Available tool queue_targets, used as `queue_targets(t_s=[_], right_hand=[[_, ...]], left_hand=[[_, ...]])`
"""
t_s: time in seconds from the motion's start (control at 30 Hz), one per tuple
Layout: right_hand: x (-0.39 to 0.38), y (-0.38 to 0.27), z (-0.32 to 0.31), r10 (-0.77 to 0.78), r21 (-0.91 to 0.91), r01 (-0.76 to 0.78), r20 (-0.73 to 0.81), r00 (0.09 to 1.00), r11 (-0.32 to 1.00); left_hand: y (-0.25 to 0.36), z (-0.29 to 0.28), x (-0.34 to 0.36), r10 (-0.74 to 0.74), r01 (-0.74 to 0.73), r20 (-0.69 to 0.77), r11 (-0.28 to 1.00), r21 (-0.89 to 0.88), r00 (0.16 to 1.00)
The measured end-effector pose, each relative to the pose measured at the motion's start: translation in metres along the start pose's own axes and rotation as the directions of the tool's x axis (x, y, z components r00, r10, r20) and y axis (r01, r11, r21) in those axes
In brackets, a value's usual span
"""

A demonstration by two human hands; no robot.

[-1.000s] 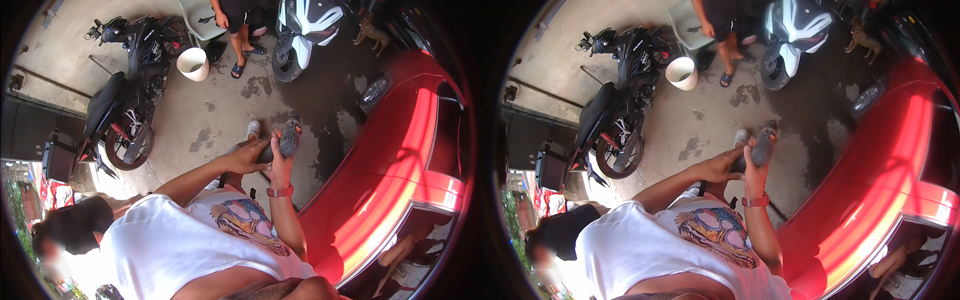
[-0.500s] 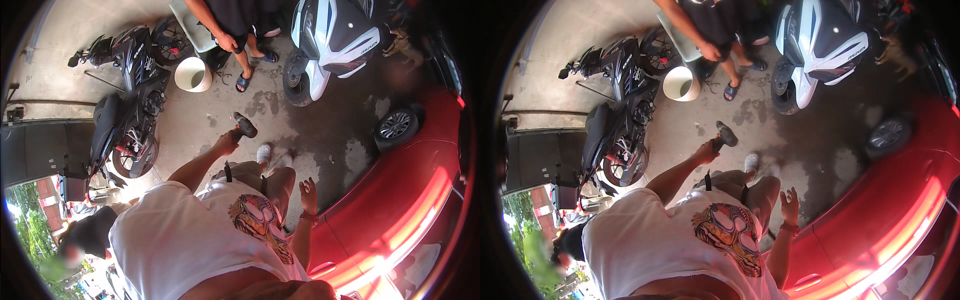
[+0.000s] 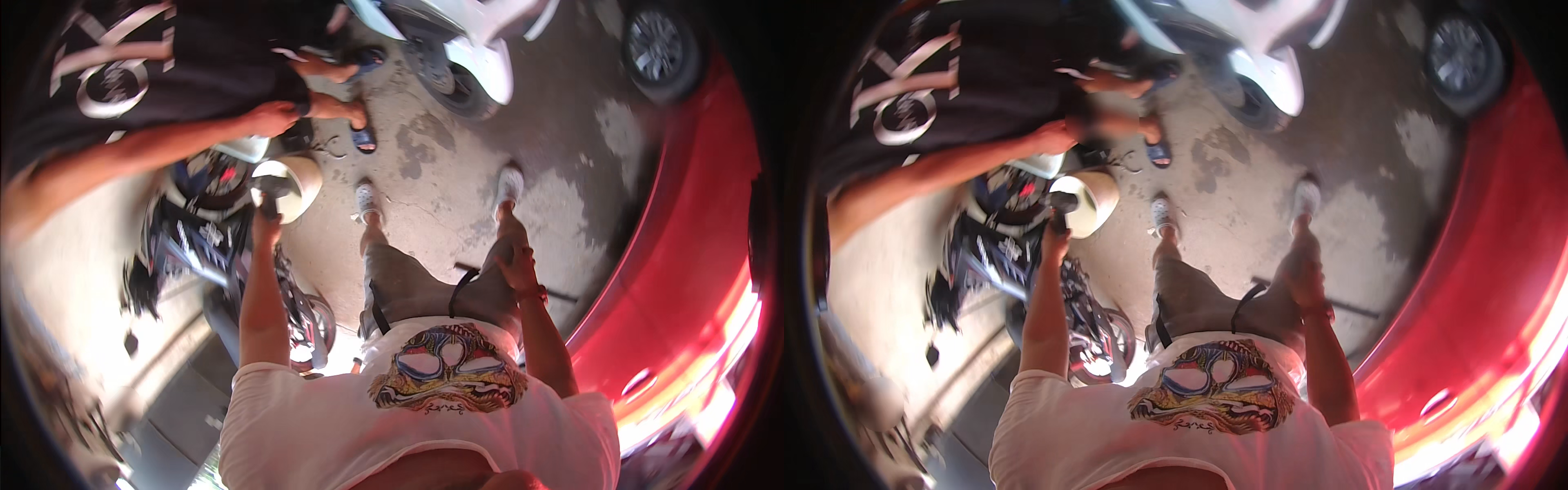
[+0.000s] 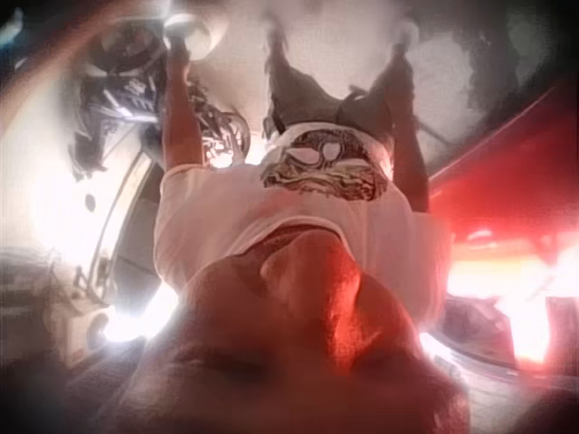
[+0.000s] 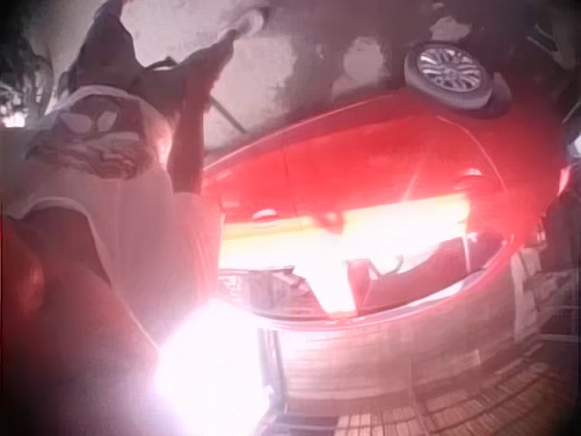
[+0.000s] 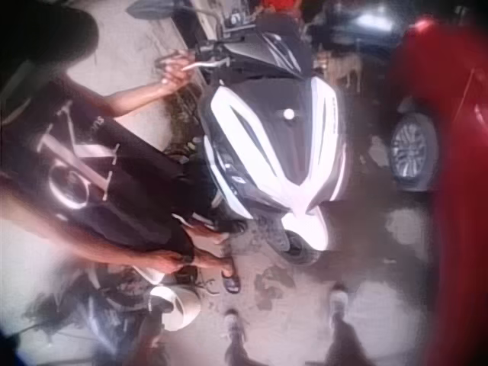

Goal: The person retrieves a tube of adhesive and applies it to the front bumper of a black car. They then insert small metal clips into holes along the bumper edge to secure it.

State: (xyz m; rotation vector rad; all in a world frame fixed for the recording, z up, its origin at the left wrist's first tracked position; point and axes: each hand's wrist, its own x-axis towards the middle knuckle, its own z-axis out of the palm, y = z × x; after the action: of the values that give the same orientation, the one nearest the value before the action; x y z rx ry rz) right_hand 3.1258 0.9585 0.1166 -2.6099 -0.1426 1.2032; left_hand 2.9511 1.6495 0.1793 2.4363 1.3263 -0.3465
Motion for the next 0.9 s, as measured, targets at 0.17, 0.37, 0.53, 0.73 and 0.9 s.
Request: queue_targets(t_s=[0.17,0.37,0.53,0.73,0.9], right_hand=[[-0.042,-0.151,0.073,0.338,-0.1,-0.345,-0.076,0.938,0.933],[-0.084,-0.188,0.16,0.479,0.156,-0.477,0.024,0.877,0.865],[-0.071,-0.214,0.192,0.617,0.173,-0.629,0.121,0.778,0.758],[-0.068,-0.193,0.183,0.539,0.244,-0.534,0.055,0.841,0.809],[-0.086,-0.139,0.128,0.507,0.284,-0.497,0.041,0.861,0.82]], left_hand=[[-0.061,0.028,0.225,-0.102,0.103,-0.051,0.995,0.012,0.993],[-0.163,0.035,0.413,-0.303,0.307,0.056,0.948,-0.086,0.951],[-0.185,0.051,0.512,-0.183,0.18,0.002,0.969,0.172,0.983],[-0.145,0.036,0.456,0.031,0.38,-0.512,0.633,0.675,0.858],[-0.063,0.118,0.129,0.14,-0.322,0.313,0.675,0.664,0.939]])
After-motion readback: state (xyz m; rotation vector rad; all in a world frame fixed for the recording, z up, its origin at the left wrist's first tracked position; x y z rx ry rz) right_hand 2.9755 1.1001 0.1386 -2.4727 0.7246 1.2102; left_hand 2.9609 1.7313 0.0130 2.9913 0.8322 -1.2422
